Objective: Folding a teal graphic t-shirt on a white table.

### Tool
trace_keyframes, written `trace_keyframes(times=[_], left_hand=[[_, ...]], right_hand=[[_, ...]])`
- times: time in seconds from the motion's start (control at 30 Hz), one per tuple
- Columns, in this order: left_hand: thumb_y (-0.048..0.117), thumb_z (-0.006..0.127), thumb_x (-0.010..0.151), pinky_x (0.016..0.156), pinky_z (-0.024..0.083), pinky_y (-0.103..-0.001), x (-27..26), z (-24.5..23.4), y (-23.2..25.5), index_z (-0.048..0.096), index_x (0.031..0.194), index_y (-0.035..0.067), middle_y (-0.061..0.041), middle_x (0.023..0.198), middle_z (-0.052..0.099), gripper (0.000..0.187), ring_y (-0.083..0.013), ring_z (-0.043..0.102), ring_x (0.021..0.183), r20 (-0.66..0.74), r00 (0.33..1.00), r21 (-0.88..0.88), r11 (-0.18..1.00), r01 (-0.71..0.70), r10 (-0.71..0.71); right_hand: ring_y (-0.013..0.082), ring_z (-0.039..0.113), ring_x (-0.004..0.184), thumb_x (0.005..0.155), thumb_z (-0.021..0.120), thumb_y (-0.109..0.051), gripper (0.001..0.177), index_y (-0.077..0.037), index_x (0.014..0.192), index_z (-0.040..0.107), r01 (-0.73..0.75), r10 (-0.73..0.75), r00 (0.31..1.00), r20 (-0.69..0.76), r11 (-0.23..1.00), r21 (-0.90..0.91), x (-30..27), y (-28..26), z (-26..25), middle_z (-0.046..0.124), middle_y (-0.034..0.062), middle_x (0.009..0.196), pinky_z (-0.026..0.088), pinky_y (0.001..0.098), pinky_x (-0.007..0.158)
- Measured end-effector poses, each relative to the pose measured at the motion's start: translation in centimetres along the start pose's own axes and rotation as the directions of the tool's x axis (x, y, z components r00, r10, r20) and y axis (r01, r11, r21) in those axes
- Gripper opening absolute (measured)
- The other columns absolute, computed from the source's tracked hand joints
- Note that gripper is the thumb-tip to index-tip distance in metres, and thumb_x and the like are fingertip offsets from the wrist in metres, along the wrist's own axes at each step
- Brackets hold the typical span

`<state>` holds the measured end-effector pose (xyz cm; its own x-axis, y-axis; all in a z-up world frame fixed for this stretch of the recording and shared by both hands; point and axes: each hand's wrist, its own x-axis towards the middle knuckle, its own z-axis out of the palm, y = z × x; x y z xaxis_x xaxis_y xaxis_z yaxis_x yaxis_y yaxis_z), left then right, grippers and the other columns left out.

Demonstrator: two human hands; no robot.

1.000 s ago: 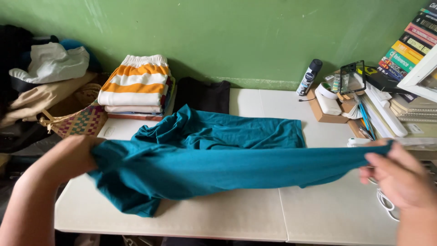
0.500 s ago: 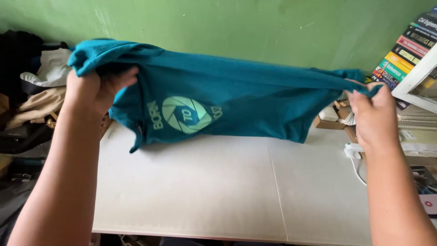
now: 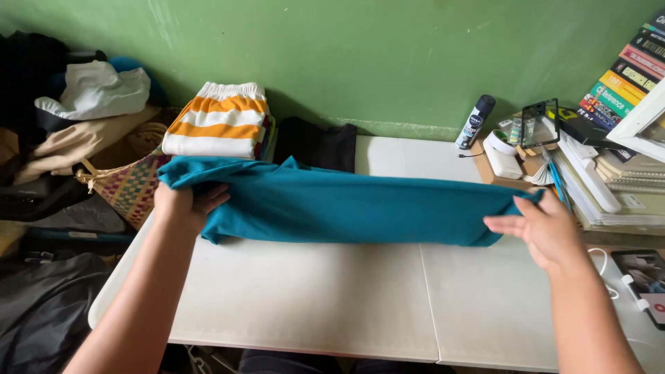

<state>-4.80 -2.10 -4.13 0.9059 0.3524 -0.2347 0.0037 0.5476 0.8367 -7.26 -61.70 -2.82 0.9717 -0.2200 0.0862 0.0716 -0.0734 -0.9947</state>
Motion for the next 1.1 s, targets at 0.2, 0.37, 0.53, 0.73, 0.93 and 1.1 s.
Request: trace_keyframes(times=[0.2, 0.37, 0.53, 0.73, 0.93, 1.1], left_hand=[[0.034, 0.054, 0.104, 0.083, 0.056, -0.048, 6.3, 3.0, 3.0, 0.062, 0.122, 0.012, -0.010, 0.116, 0.069, 0.030, -0.0273, 0.069, 0.095, 0.300, 0.914, -0.225, 0.952, -0.209, 0.271], [0.017, 0.056, 0.115, 0.110, 0.053, -0.037, 4.4, 2.8, 7.1, 0.051, 0.125, 0.009, -0.002, 0.138, 0.060, 0.014, -0.0193, 0.063, 0.123, 0.332, 0.532, -0.385, 0.627, -0.677, 0.779], [0.010, 0.058, 0.117, 0.111, 0.052, -0.031, -1.2, -1.4, 6.8, 0.054, 0.124, 0.006, -0.006, 0.134, 0.063, 0.009, -0.0144, 0.060, 0.118, 0.368, 0.522, -0.186, 0.612, -0.769, 0.769], [0.001, 0.070, 0.087, 0.108, 0.045, -0.031, -7.4, -13.1, 4.8, 0.062, 0.104, 0.000, -0.011, 0.125, 0.068, 0.019, -0.0147, 0.061, 0.116, 0.613, 0.585, 0.525, 0.279, -0.804, 0.532], [-0.014, 0.082, 0.088, 0.075, 0.055, -0.041, -6.8, -29.8, 0.1, 0.059, 0.100, -0.009, -0.019, 0.093, 0.067, 0.027, -0.0269, 0.067, 0.090, 0.675, 0.717, 0.058, 0.956, -0.287, 0.175], [-0.015, 0.081, 0.069, 0.077, 0.056, -0.037, -4.8, -24.4, 4.8, 0.059, 0.118, -0.005, -0.016, 0.105, 0.068, 0.054, -0.0224, 0.069, 0.094, 0.719, 0.681, 0.435, 0.855, -0.281, -0.142]], right_hand=[[0.0398, 0.068, 0.119, 0.107, 0.046, 0.002, 0.037, 0.003, 0.142, 0.033, 0.356, -0.362, 0.932, 0.000, 0.916, 0.184, 8.3, 0.5, -2.2, 0.050, 0.0177, 0.143, 0.055, 0.0501, 0.103], [0.0290, 0.067, 0.125, 0.116, 0.047, 0.005, 0.022, 0.001, 0.135, 0.038, 0.649, -0.635, 0.756, -0.158, 0.699, 0.299, 4.6, -2.6, -0.2, 0.055, 0.0174, 0.138, 0.053, 0.0452, 0.118], [0.0148, 0.058, 0.095, 0.117, 0.054, 0.010, 0.012, 0.000, 0.113, 0.048, 0.561, -0.563, 0.821, -0.094, 0.765, 0.317, 1.6, 3.0, -5.1, 0.058, 0.0091, 0.106, 0.051, 0.0345, 0.106], [0.0134, 0.054, 0.091, 0.100, 0.056, 0.019, 0.023, -0.004, 0.099, 0.050, 0.326, -0.327, 0.945, -0.021, 0.930, 0.168, -6.1, 8.9, -9.5, 0.052, 0.0035, 0.096, 0.040, 0.0316, 0.089], [0.0322, 0.063, 0.133, 0.084, 0.057, 0.019, 0.023, -0.002, 0.089, 0.048, 0.261, -0.279, 0.956, 0.090, 0.950, 0.171, -10.7, 15.3, -15.6, 0.071, 0.0219, 0.121, 0.046, 0.0544, 0.109], [0.0280, 0.066, 0.095, 0.093, 0.061, 0.000, 0.026, 0.008, 0.118, 0.061, -0.135, 0.111, 0.964, 0.243, 0.987, 0.084, -5.9, 19.4, -20.3, 0.068, 0.0173, 0.101, 0.052, 0.0480, 0.083]])
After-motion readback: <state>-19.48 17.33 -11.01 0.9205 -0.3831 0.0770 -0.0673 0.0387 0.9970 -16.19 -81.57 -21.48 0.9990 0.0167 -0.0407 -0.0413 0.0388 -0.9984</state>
